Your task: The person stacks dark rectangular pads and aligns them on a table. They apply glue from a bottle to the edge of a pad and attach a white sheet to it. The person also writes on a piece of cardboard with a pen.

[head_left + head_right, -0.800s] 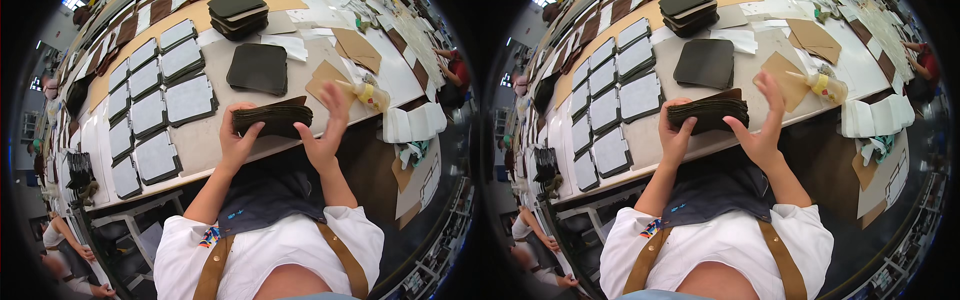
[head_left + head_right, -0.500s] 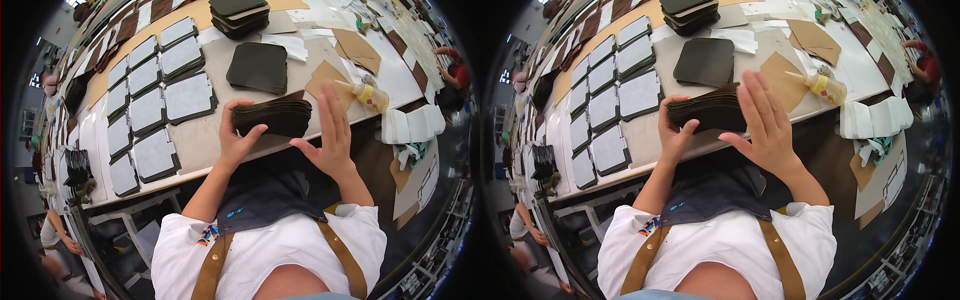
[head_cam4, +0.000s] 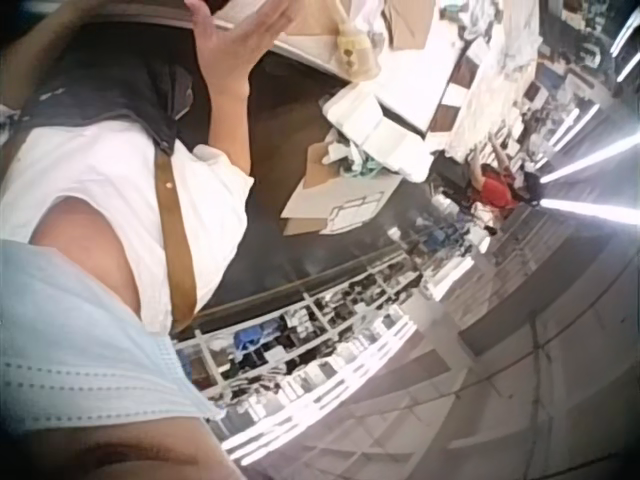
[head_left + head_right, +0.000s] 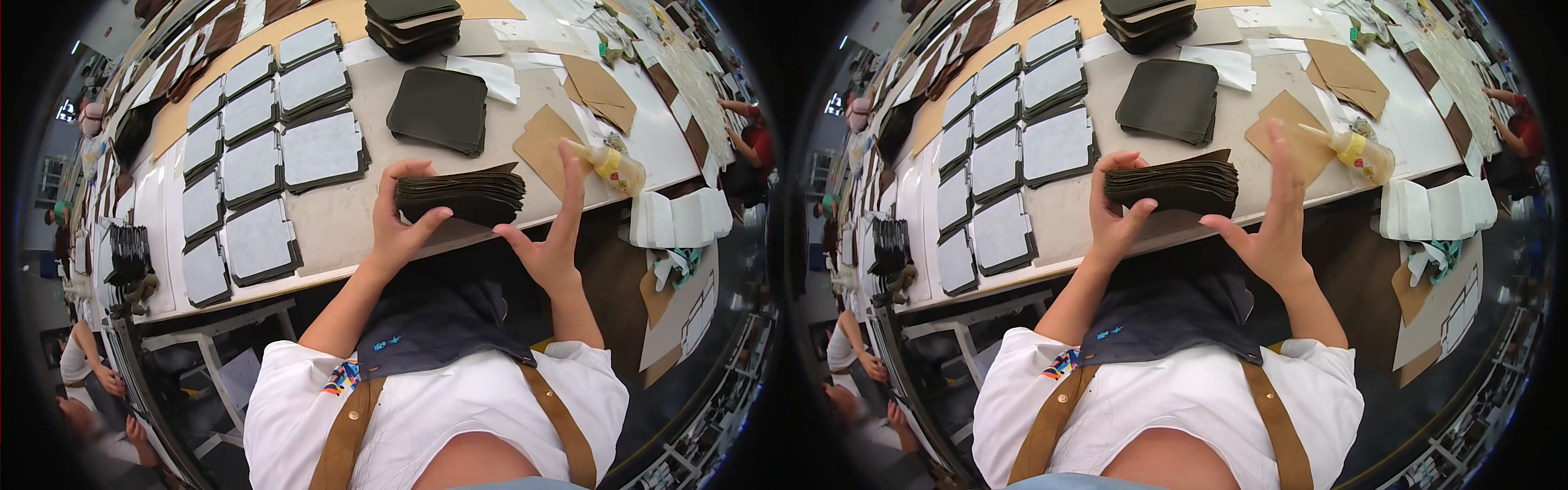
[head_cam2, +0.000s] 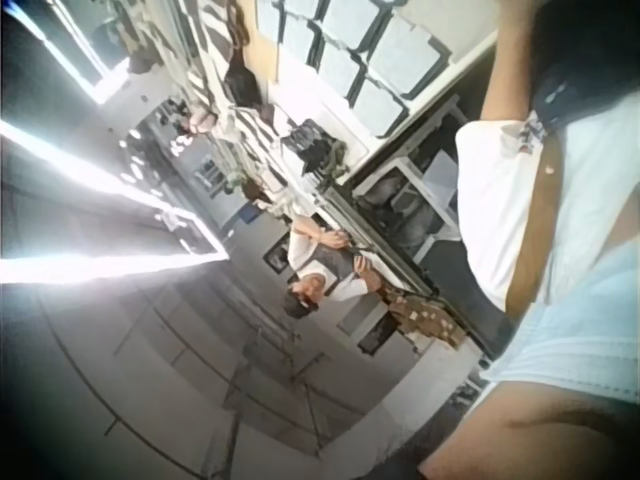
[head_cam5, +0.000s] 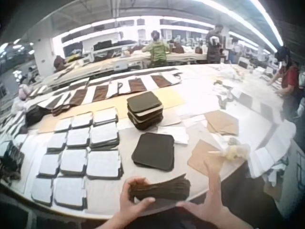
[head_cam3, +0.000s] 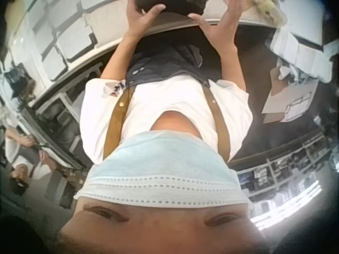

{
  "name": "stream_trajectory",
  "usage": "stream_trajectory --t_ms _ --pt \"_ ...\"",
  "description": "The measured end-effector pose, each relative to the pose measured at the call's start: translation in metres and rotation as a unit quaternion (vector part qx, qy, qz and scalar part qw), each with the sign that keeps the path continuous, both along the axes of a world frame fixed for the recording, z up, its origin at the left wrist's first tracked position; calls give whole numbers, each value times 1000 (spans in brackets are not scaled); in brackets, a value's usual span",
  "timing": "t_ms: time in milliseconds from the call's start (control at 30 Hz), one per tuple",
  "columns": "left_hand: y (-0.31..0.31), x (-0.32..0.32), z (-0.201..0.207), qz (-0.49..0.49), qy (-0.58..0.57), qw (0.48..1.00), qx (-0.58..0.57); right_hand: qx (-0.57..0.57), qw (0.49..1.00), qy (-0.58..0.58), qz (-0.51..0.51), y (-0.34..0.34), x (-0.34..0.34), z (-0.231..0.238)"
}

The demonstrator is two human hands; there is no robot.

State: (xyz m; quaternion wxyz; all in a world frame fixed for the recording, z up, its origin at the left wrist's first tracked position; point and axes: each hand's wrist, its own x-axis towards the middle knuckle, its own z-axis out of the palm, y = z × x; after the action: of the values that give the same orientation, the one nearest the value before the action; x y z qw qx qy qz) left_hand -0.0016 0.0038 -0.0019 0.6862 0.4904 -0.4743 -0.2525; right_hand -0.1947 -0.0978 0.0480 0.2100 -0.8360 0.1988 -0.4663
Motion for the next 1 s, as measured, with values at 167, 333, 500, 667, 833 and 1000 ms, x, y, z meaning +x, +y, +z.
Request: stream_trajectory --t_ms 167,333,500,667,833,1000 --pt "-1 2 -2 -10 5 996 83 351 931 -22 99 4 0 -54" --pt "1 1 11 8 8 1000 -14 270 955 -91 83 7 17 -42" --pt "4 10 12 -1 -60 995 83 319 941 -41 105 -2 13 -45" --pt "18 14 -1 -13 -38 985 171 327 938 -22 110 2 11 -52" --pt "14 20 -3 -43 -79 977 195 305 946 -9 106 1 9 -53" --pt "16 14 -8 -11 -8 978 209 194 976 -72 -63 2 -1 -54"
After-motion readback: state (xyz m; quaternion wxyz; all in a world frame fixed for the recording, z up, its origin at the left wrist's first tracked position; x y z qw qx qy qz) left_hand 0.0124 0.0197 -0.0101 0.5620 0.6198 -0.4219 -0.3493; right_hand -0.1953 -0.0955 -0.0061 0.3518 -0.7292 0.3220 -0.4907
